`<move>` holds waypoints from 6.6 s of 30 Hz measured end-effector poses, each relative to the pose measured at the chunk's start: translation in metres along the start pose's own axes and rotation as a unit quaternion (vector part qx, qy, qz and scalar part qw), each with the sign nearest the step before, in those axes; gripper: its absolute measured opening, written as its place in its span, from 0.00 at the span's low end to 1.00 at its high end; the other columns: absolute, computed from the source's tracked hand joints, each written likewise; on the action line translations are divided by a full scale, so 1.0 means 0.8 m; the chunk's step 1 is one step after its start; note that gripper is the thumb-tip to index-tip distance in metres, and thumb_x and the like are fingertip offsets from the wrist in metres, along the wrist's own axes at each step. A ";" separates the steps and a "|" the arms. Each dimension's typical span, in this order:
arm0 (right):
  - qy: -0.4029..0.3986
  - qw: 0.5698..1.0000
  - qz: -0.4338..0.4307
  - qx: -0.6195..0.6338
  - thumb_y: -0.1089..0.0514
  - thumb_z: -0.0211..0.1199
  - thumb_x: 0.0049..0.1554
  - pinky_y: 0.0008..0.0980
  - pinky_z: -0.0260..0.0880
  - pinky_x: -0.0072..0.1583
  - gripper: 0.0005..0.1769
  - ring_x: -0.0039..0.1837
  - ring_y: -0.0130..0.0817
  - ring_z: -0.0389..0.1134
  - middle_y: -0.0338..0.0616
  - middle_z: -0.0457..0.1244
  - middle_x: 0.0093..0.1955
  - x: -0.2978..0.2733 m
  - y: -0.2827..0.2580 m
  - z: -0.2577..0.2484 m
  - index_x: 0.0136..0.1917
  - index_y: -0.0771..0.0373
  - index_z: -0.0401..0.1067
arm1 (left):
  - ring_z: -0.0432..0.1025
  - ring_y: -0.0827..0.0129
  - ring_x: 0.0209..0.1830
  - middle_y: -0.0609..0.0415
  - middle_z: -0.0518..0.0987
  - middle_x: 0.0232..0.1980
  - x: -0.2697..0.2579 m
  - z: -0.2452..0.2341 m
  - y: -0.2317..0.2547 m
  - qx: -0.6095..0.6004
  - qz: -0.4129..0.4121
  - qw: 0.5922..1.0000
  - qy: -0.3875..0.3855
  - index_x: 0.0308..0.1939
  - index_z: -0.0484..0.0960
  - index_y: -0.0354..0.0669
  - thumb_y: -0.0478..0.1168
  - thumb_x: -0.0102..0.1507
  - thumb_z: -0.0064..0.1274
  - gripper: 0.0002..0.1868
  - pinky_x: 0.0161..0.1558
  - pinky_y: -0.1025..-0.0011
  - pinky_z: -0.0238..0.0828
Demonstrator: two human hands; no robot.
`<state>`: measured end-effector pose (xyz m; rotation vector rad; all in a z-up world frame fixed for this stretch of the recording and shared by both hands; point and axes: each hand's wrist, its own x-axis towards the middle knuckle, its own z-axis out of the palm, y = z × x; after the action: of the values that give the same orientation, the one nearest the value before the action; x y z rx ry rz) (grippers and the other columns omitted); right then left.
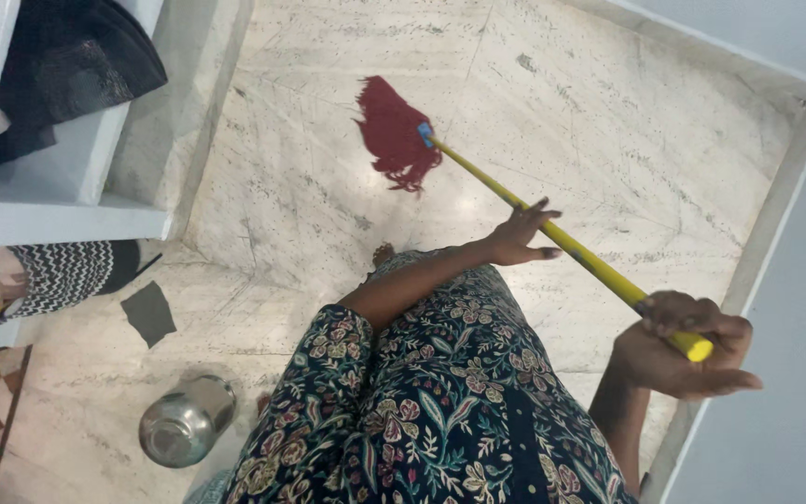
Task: The person cleans a red liquid from a marble floor using a mop, repeatedly scrubbing the stain and moving the mop head across the surface.
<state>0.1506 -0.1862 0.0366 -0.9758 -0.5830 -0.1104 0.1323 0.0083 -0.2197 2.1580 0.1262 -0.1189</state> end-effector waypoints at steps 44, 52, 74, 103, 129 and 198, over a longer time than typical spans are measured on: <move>-0.354 0.923 0.128 -0.082 0.64 0.51 0.64 0.31 0.69 0.36 0.18 0.31 0.29 0.64 0.48 0.65 0.32 -0.099 0.246 0.210 0.32 0.65 0.66 | 0.52 0.38 0.77 0.26 0.46 0.79 -0.174 -0.202 -0.265 0.051 -0.272 0.885 0.374 0.78 0.53 0.51 0.51 0.67 0.59 0.41 0.66 0.53 0.64; -0.216 0.962 0.127 -0.108 0.64 0.51 0.68 0.38 0.71 0.39 0.19 0.31 0.30 0.65 0.45 0.60 0.29 -0.016 0.138 0.100 0.33 0.63 0.61 | 0.49 0.32 0.79 0.27 0.45 0.81 -0.058 -0.124 -0.159 0.057 -0.194 0.962 0.181 0.76 0.57 0.61 0.55 0.61 0.60 0.42 0.66 0.48 0.67; 0.021 0.991 0.042 -0.126 0.62 0.54 0.69 0.45 0.68 0.36 0.20 0.24 0.35 0.59 0.54 0.56 0.25 -0.032 -0.097 -0.096 0.35 0.66 0.59 | 0.78 0.59 0.45 0.57 0.81 0.39 0.032 0.016 0.093 0.061 0.155 0.977 -0.134 0.38 0.76 0.50 0.59 0.62 0.58 0.18 0.41 0.55 0.71; -0.480 0.837 0.233 -0.119 0.65 0.66 0.59 0.35 0.66 0.55 0.03 0.49 0.32 0.67 0.42 0.68 0.43 -0.096 0.260 0.256 0.42 0.64 0.75 | 0.51 0.43 0.76 0.44 0.51 0.80 -0.222 -0.247 -0.291 0.153 -0.366 0.877 0.269 0.78 0.54 0.64 0.55 0.62 0.63 0.46 0.59 0.37 0.64; -0.387 0.784 0.100 -0.475 0.57 0.67 0.58 0.39 0.60 0.55 0.06 0.38 0.39 0.64 0.44 0.68 0.36 0.010 -0.045 0.200 0.46 0.61 0.80 | 0.80 0.70 0.40 0.57 0.81 0.37 -0.105 -0.127 0.132 -0.152 0.250 0.950 0.107 0.40 0.80 0.46 0.53 0.63 0.60 0.15 0.44 0.68 0.79; -0.296 0.597 0.420 -0.616 0.44 0.67 0.54 0.46 0.71 0.53 0.20 0.53 0.48 0.74 0.45 0.72 0.49 -0.015 0.208 -0.301 0.58 0.48 0.72 | 0.63 0.77 0.24 0.59 0.72 0.24 0.002 -0.015 0.294 -0.291 0.197 0.934 -0.058 0.32 0.76 0.39 0.39 0.68 0.52 0.11 0.31 0.72 0.62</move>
<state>0.2977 -0.2882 -0.1955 -2.6469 -0.5379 0.8256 0.1666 -0.1121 -0.0202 1.5403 -0.3069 0.0235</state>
